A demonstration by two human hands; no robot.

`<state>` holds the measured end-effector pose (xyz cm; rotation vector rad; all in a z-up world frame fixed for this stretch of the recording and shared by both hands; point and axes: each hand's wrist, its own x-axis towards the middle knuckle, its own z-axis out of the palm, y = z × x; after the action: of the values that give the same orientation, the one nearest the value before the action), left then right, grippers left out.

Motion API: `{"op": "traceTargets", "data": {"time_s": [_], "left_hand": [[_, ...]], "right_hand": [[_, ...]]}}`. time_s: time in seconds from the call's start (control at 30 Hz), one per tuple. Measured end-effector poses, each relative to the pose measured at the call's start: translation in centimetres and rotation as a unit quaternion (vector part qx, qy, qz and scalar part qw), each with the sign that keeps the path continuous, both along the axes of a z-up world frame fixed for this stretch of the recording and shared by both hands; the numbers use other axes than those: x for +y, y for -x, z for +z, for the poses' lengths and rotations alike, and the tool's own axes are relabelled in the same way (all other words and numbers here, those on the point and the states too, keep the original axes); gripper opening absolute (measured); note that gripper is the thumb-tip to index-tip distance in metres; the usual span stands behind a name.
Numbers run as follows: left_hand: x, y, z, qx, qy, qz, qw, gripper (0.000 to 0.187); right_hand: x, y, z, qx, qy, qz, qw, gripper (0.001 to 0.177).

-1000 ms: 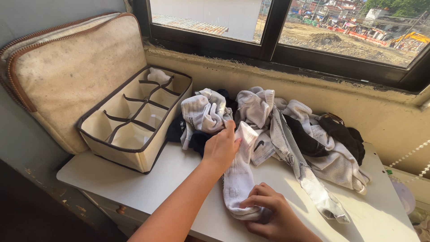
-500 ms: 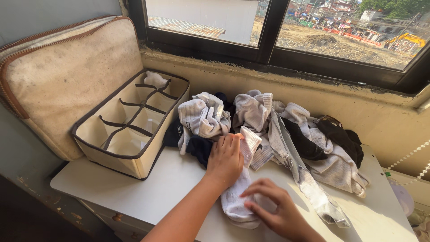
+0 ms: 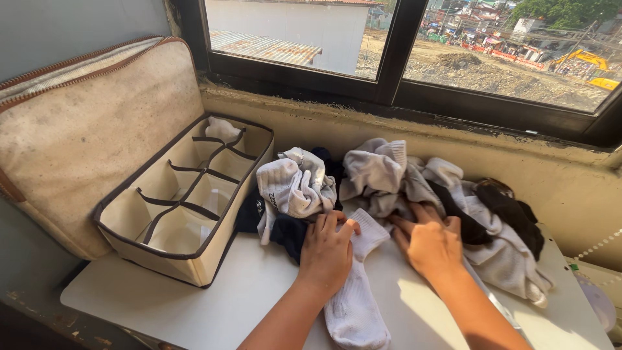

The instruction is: The person picks up socks from a pile on a desk, matches them, and rolls them together into a bundle.

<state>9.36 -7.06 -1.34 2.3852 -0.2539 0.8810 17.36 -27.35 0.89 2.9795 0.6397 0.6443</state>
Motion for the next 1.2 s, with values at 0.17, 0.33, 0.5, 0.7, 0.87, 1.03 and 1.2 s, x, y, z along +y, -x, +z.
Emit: {"op": "traceTargets", "data": {"time_s": [0.17,0.33,0.5,0.7,0.87,1.03,1.2], "left_hand": [[-0.4,-0.2,-0.5,-0.008,0.0,0.0,1.0,0.013],[-3.2,-0.2,-0.7,0.017,0.057,-0.048,0.997,0.03],[-3.3,0.1,-0.3,0.043,0.074,-0.043,0.995,0.036],[-2.5,0.6,0.2,0.114,0.087,-0.008,0.99,0.034],[-1.7,0.0,0.0,0.123,0.123,0.008,0.985,0.034],[-1.4,0.0,0.2,0.093,0.134,0.003,0.987,0.026],[-0.7,-0.6,0.4,0.157,0.16,0.008,0.975,0.022]], "right_hand": [[-6.4,-1.3,-2.5,-0.034,-0.013,-0.107,0.994,0.029],[-11.5,-2.4,-3.0,-0.057,-0.062,0.019,0.996,0.031],[-7.3,3.1,-0.2,-0.092,-0.123,-0.106,0.982,0.009],[-0.2,6.2,2.0,-0.08,-0.169,0.164,0.969,0.023],[0.8,1.8,-0.4,0.141,-0.236,0.134,0.952,0.033],[1.4,-2.9,-2.7,0.16,-0.375,0.179,0.895,0.037],[1.2,-0.1,-1.5,0.021,-0.283,0.016,0.959,0.034]]}}
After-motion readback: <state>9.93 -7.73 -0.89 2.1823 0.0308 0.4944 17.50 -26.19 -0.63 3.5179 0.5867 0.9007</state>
